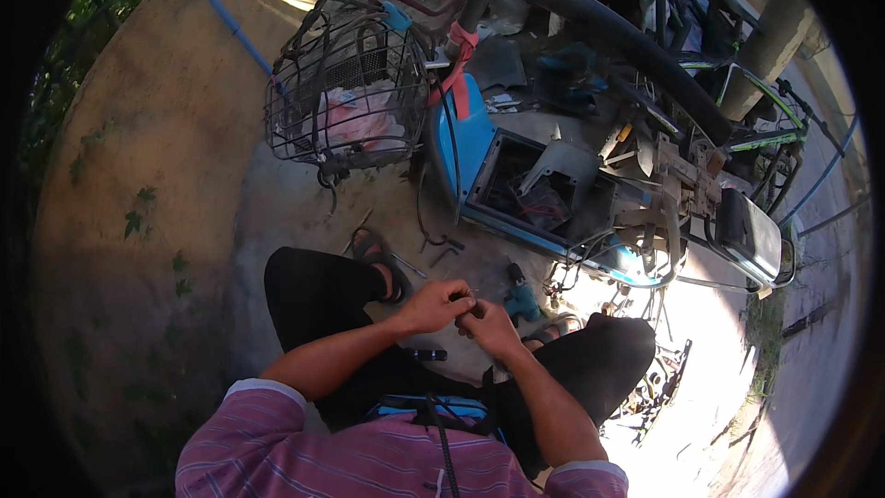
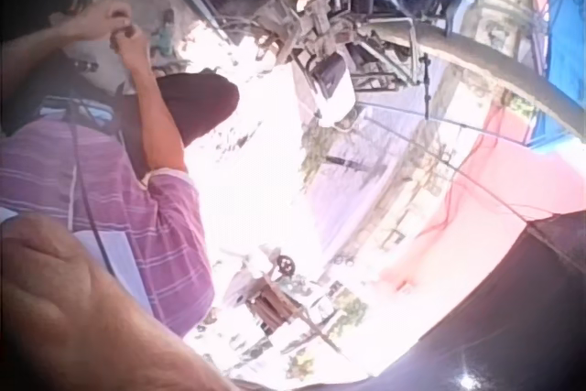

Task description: The person repairs a bicycle handlebar assembly using an Allen key and a cordless drill. They tighten bolts on the handlebar grip and brake lever, then use the drill to secure a blue plastic component on the handlebar stem.

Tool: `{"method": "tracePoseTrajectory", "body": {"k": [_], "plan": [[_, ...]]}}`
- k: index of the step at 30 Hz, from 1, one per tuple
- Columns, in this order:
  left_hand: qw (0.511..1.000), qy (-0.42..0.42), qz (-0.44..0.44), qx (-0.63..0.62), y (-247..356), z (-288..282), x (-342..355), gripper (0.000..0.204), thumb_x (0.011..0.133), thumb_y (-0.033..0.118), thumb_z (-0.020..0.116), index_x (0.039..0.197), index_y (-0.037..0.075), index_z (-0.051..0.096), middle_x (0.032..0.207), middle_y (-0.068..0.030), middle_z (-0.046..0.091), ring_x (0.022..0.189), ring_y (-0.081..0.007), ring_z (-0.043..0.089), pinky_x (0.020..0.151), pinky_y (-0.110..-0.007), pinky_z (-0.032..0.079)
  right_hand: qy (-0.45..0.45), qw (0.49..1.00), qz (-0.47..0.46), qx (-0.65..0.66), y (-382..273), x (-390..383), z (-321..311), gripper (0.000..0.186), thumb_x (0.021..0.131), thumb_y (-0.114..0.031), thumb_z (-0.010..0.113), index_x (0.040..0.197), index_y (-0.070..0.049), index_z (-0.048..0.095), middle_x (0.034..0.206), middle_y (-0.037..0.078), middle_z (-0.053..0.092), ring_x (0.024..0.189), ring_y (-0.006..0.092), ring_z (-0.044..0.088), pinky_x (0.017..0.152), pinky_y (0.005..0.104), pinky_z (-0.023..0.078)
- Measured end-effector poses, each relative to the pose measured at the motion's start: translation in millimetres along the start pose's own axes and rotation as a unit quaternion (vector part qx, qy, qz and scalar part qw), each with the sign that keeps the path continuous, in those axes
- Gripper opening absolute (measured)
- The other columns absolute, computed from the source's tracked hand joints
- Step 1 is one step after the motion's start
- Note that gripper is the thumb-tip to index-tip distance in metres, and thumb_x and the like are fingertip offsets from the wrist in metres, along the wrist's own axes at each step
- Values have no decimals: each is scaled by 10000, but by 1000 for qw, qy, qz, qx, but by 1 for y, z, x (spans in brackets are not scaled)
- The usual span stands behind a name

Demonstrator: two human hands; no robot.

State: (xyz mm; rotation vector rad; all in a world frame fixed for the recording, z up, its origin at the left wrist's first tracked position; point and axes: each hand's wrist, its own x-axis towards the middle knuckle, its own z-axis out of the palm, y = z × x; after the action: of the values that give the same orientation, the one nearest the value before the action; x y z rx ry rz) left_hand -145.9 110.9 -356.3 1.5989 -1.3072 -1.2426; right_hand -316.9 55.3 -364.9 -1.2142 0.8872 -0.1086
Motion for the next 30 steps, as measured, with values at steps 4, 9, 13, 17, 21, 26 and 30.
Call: {"method": "tracePoseTrajectory", "body": {"k": [4, 9, 13, 17, 21, 26, 30], "plan": [[998, 39, 4, 58, 0, -12, -5, 227, 904, 211, 666, 940, -12, 643, 844, -151, 672, 753, -245, 644, 687, -370, 493, 6, 998, -9, -57, 0, 14, 13, 277, 888, -229, 627, 1011, 18, 644, 809, 71, 685, 731, 135, 641, 684, 290, 498], [997, 54, 7, 61, -6, -20, -10, 254, 901, 237, 674, 943, -11, 638, 876, -161, 672, 782, -266, 654, 693, -378, 499, -8, 995, -30, -90, -9, 22, 23, 242, 893, -212, 617, 985, 10, 641, 793, 67, 682, 720, 126, 635, 673, 286, 502], [998, 50, -14, 41, 3, -22, -11, 249, 903, 238, 673, 949, -4, 639, 884, -163, 675, 798, -267, 660, 706, -374, 505, -2, 994, -37, -107, -13, 20, 24, 219, 885, -194, 619, 969, 7, 639, 785, 59, 685, 713, 128, 638, 668, 284, 503], [997, 43, -17, 57, 3, -21, -12, 243, 904, 236, 671, 954, 0, 643, 885, -162, 677, 815, -259, 667, 715, -371, 509, -5, 991, -30, -129, -17, 18, 23, 219, 872, -185, 633, 973, 10, 638, 793, 66, 691, 725, 142, 647, 670, 291, 505], [997, 51, 3, 49, 4, -23, -10, 230, 904, 216, 668, 992, 5, 646, 909, -154, 679, 847, -250, 674, 749, -369, 519, 2, 992, -37, -117, -7, 20, 24, 235, 858, -194, 606, 953, 17, 646, 779, 85, 692, 710, 170, 662, 672, 321, 513], [996, 87, -6, 4, 5, -30, -7, 229, 922, 184, 655, 1069, 9, 631, 962, -111, 686, 896, -210, 667, 807, -348, 524, -14, 991, -55, -122, -2, 18, 25, 225, 848, -183, 617, 926, 24, 658, 799, 94, 697, 726, 175, 675, 687, 324, 525], [990, 80, -3, -120, 8, -54, 4, 205, 967, 156, 615, 1112, 11, 619, 1008, -64, 680, 920, -144, 647, 790, -292, 507, -48, 994, -37, -90, -1, 17, 29, 237, 892, -199, 605, 946, 25, 658, 864, 90, 706, 757, 172, 681, 694, 312, 534]]}}
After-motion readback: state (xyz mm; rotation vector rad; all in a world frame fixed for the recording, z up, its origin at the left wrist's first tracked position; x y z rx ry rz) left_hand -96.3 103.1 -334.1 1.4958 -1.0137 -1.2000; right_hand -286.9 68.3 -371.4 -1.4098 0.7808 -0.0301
